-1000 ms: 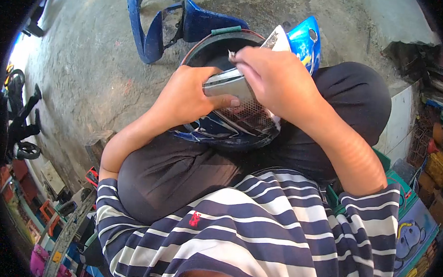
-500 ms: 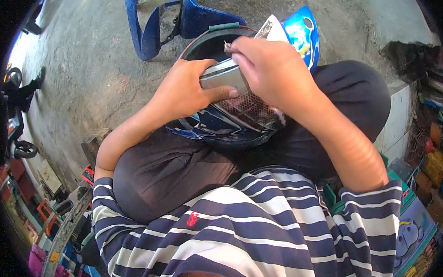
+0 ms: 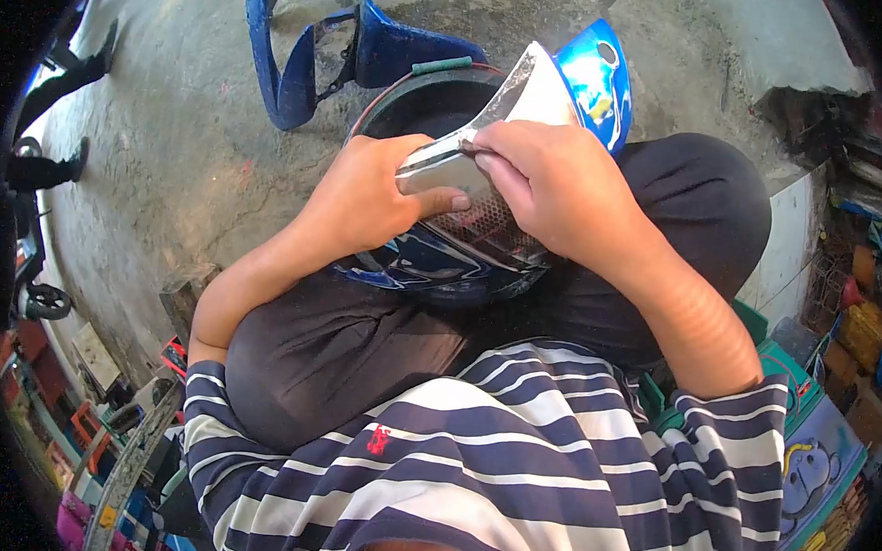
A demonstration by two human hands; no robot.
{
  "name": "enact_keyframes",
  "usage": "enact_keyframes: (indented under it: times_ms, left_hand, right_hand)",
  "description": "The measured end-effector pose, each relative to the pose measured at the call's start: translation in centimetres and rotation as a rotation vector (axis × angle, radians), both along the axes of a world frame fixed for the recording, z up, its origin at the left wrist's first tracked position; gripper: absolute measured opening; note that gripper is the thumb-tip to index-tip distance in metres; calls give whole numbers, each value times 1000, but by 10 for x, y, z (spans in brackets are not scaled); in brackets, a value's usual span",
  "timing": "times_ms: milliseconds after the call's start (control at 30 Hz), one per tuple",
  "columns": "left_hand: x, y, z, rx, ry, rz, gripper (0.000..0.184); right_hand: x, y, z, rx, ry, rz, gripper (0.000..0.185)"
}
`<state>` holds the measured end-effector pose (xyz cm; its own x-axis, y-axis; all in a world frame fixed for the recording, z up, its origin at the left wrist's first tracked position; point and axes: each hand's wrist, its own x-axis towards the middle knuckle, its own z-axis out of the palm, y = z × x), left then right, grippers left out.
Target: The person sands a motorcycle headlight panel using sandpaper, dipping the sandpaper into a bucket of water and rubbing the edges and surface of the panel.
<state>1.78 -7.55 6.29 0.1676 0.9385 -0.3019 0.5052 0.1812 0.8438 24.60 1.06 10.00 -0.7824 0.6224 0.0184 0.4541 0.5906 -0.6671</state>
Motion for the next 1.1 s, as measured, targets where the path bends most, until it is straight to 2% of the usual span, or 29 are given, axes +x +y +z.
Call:
enact_keyframes:
  times_ms: [100, 200, 267, 400, 533, 700, 800, 833, 933, 967, 1067, 1100]
  left_hand:
    - [2, 1, 6, 34, 145, -58, 56]
    - [3, -2, 1, 130, 127, -54, 54]
    - [-2, -3, 1, 119, 82, -75, 52]
    - [-5, -2, 8, 49, 95, -51, 49]
    - [-8, -1, 6, 40, -41, 4, 48]
    - [-7, -4, 5, 5, 31, -15, 48]
    - [-9, 1, 7, -25, 29, -29, 47]
    - [-10, -1, 3, -3, -7, -4, 47]
    - [-10, -1, 5, -14, 15, 2, 46]
    - [-9, -1, 7, -33, 44, -18, 45]
    - [-9, -2, 2, -56, -9, 2, 48]
    - [-10, -2, 3, -21, -31, 4, 49]
  right_hand:
    - [-15, 4, -5, 53, 22, -52, 15]
    - [-11, 6, -5, 25, 32, -66, 16]
    - [-1, 2, 0, -33, 0, -10, 16]
    - [-12, 3, -6, 24, 40, -80, 16]
    - [-6, -6, -1, 21, 27, -25, 17]
    - [-17, 5, -5, 35, 56, -110, 14]
    - [-10, -3, 6, -58, -62, -82, 15]
    - [-7, -5, -3, 42, 53, -37, 15]
    - [-14, 3, 1, -8, -35, -101, 15]
    - [-16, 8, -7, 80, 43, -95, 16]
    - [-14, -2, -1, 39, 12, -41, 16]
    - [-14, -5, -5, 87, 78, -15, 16]
